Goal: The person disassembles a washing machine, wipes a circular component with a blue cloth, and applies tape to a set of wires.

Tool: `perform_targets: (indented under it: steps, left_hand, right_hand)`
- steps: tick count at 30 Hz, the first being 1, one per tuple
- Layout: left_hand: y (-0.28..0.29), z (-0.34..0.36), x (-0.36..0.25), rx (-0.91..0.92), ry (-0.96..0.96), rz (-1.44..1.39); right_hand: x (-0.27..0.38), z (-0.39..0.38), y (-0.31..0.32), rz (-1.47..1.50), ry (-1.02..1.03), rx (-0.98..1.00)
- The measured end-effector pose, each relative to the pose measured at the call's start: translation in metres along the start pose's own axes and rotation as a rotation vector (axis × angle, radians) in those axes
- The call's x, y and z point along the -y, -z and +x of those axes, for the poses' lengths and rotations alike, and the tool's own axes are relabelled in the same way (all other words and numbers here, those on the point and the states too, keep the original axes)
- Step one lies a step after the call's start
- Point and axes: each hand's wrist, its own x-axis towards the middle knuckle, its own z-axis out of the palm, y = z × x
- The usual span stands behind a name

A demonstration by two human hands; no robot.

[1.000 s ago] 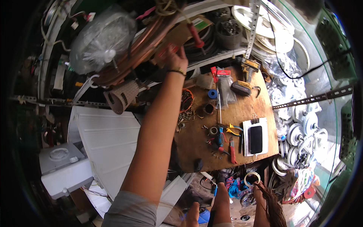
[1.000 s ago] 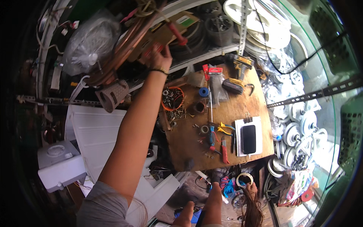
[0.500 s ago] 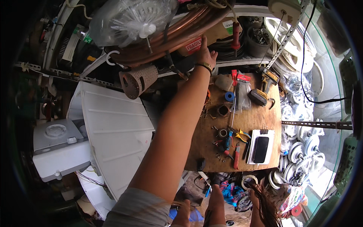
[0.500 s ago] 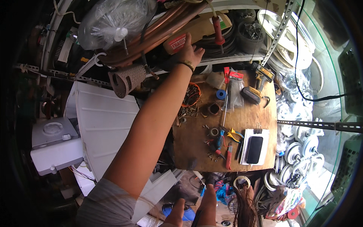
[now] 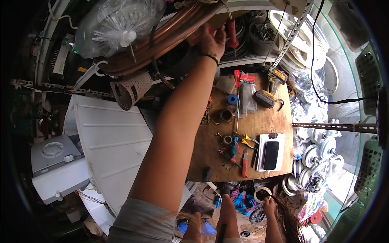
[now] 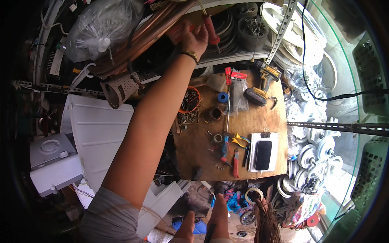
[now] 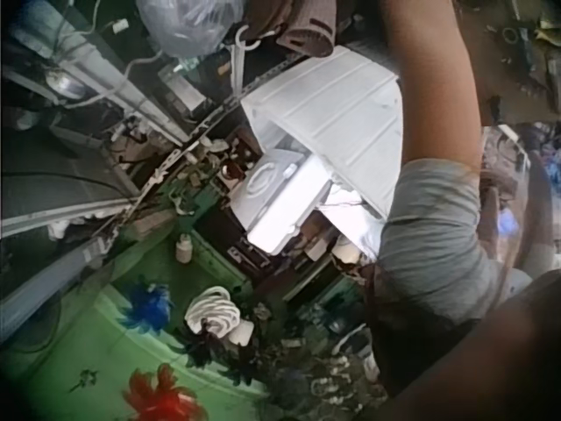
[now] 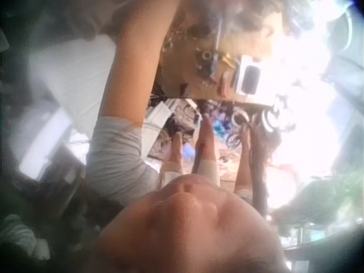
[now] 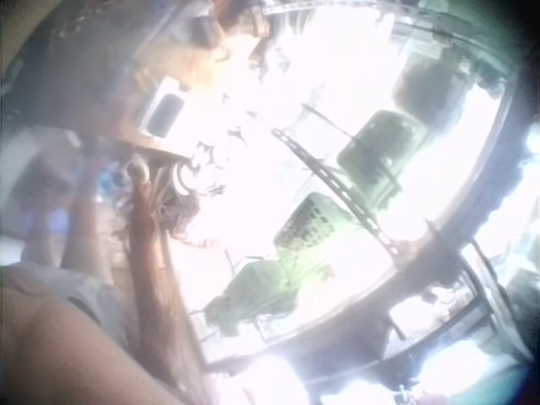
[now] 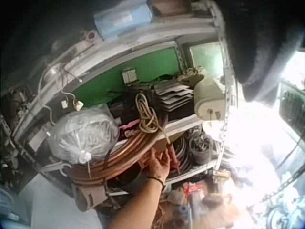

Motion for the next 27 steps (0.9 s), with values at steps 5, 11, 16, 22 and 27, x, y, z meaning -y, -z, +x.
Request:
perform_targets:
  steps: [5, 11, 16, 22, 27]
  left_hand:
    - [0.011, -0.005, 0.023, 0.076, 0.252, 0.642]
    - [0.069, -0.068, 0.010, -0.716, 0.017, 0.400]
    - [0.131, -0.043, -0.097, -0.824, 0.042, -0.096]
    - [0.204, -0.106, -0.053, -0.486, -0.188, -0.210]
    - [0.193, -0.154, -0.014, -0.665, -0.139, -0.316]
  right_hand:
    - [0.015, 0.013, -0.007, 0.070, 0.031, -0.086]
    - [-0.031, 0.013, -0.014, -0.114, -0.328, -0.061]
    - [0.080, -0.013, 0.007, -0.414, -0.045, -0.160]
    - [0.005, 0.026, 0.002, 0.214, -0.188, 0.055]
    - [0.007, 0.024, 0.008, 0.049, -0.169, 0.029]
